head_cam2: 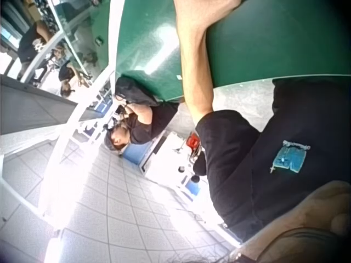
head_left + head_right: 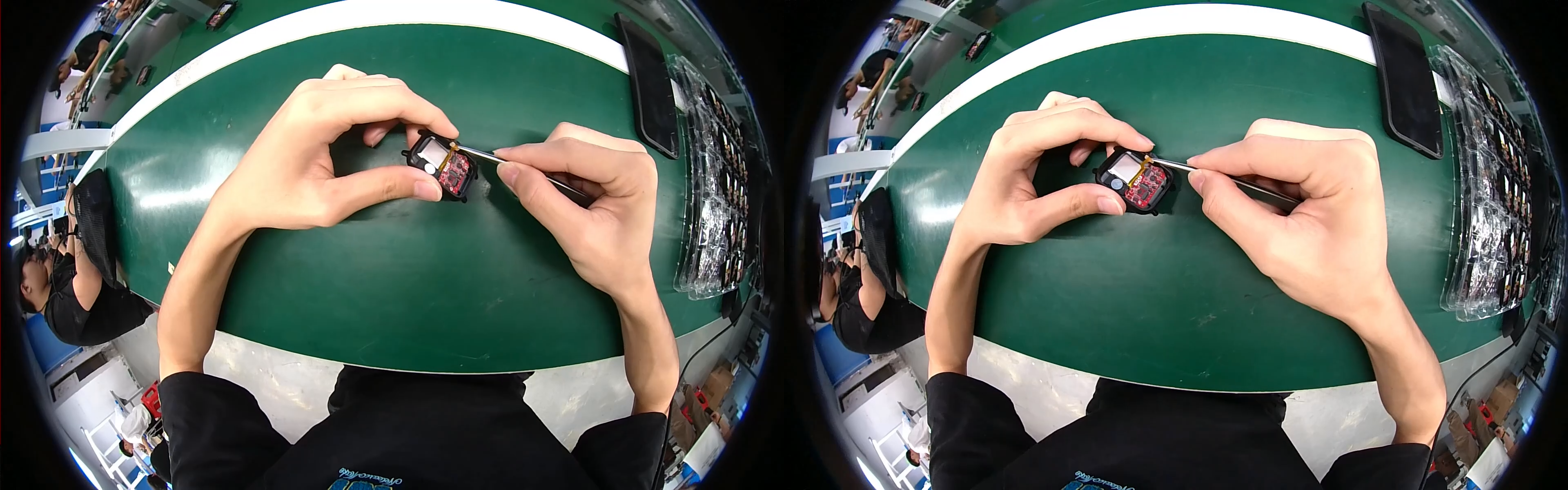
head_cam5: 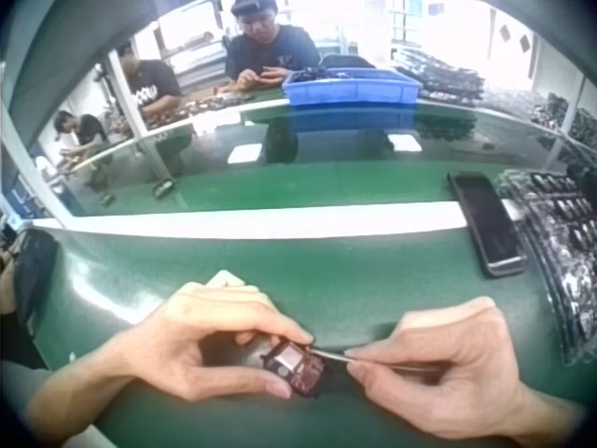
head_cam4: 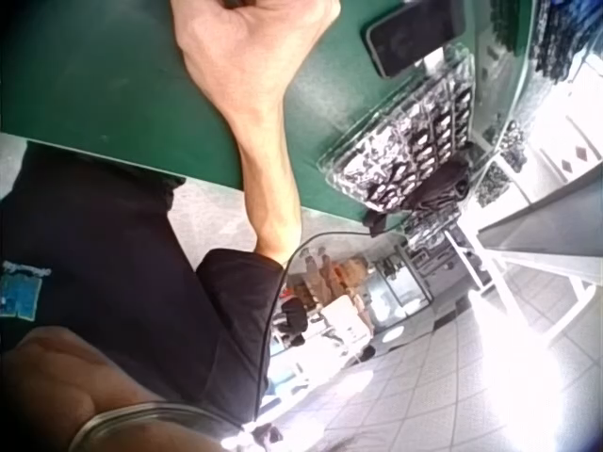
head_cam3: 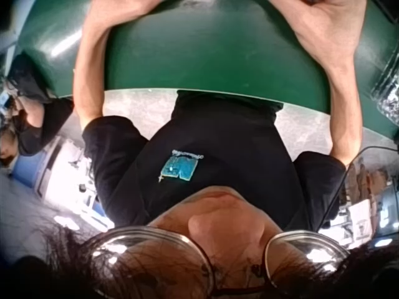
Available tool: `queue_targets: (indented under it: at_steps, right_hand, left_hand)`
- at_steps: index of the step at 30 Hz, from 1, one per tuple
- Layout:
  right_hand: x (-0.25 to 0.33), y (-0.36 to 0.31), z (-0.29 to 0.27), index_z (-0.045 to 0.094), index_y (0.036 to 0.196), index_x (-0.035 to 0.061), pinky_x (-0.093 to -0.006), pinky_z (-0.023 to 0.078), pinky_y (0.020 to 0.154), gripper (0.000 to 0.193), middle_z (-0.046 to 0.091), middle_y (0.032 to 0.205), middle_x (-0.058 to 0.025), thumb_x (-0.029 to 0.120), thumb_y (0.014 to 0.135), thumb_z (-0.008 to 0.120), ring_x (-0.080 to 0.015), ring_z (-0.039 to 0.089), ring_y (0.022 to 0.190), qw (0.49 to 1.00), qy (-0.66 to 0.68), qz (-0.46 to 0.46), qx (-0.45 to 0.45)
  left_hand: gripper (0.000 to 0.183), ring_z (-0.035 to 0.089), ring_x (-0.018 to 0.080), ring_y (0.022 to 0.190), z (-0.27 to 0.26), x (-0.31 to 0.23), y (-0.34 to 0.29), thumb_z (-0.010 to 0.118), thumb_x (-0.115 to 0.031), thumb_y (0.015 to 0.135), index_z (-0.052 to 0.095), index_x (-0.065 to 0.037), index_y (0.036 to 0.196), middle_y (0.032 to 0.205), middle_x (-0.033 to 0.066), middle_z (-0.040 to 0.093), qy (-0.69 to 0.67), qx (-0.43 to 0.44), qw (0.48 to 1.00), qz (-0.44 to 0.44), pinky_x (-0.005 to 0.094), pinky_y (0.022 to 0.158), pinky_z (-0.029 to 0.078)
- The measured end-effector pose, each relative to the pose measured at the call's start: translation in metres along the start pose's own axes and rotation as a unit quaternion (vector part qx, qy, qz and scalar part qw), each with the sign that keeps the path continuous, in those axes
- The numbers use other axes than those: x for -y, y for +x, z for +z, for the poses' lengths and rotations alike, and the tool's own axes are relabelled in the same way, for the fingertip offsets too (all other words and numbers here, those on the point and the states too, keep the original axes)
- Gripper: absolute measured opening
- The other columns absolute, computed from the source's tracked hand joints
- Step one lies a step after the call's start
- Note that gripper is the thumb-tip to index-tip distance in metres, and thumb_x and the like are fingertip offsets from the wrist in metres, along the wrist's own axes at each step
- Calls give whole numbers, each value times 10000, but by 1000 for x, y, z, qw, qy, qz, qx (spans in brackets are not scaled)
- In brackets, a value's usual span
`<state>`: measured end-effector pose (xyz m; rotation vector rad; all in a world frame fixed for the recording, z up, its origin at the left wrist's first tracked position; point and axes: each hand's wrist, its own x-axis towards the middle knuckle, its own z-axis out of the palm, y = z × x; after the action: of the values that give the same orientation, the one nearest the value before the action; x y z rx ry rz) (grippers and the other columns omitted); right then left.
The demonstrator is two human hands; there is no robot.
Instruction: Manually assemble components into an electronic housing using tweezers and pick-and-place movements.
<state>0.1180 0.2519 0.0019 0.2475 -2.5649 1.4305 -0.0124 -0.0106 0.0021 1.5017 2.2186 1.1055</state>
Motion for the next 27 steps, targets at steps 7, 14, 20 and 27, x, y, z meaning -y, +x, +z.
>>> queue_targets:
  at_steps: [7,14,20,27]
  right_hand:
    - [-1,-1,1,884,1041,-20,-274,281,543,141,628,678,-7,-13,907,841,-45,469,581,1000,2,3,2]
    - [-2,0,0,883,1037,-18,-277,276,543,136,622,678,-6,-11,908,844,-47,465,581,1000,-3,-8,7]
    - [0,0,1,883,1035,-17,-274,282,543,132,618,678,-5,-12,908,845,-47,470,584,1000,-3,-1,10]
    - [-3,-2,2,879,1027,-20,-273,294,540,132,621,680,-6,-9,900,843,-48,474,583,1000,6,-4,4]
  left_hand:
    - [527,514,169,797,2,-1,0,1007,-195,737,849,-68,1224,1044,21,786,5,-3,1000,11,329,886,434]
    - [516,511,174,798,2,-1,1,1000,-200,747,846,-72,1222,1039,23,785,8,-3,1000,18,330,885,434]
    - [446,599,188,865,3,-1,2,968,-188,786,843,-85,1201,1048,24,797,8,-3,999,35,333,853,448]
    - [394,641,208,914,5,-4,2,957,-180,809,838,-84,1173,1040,30,802,31,5,999,34,338,829,461]
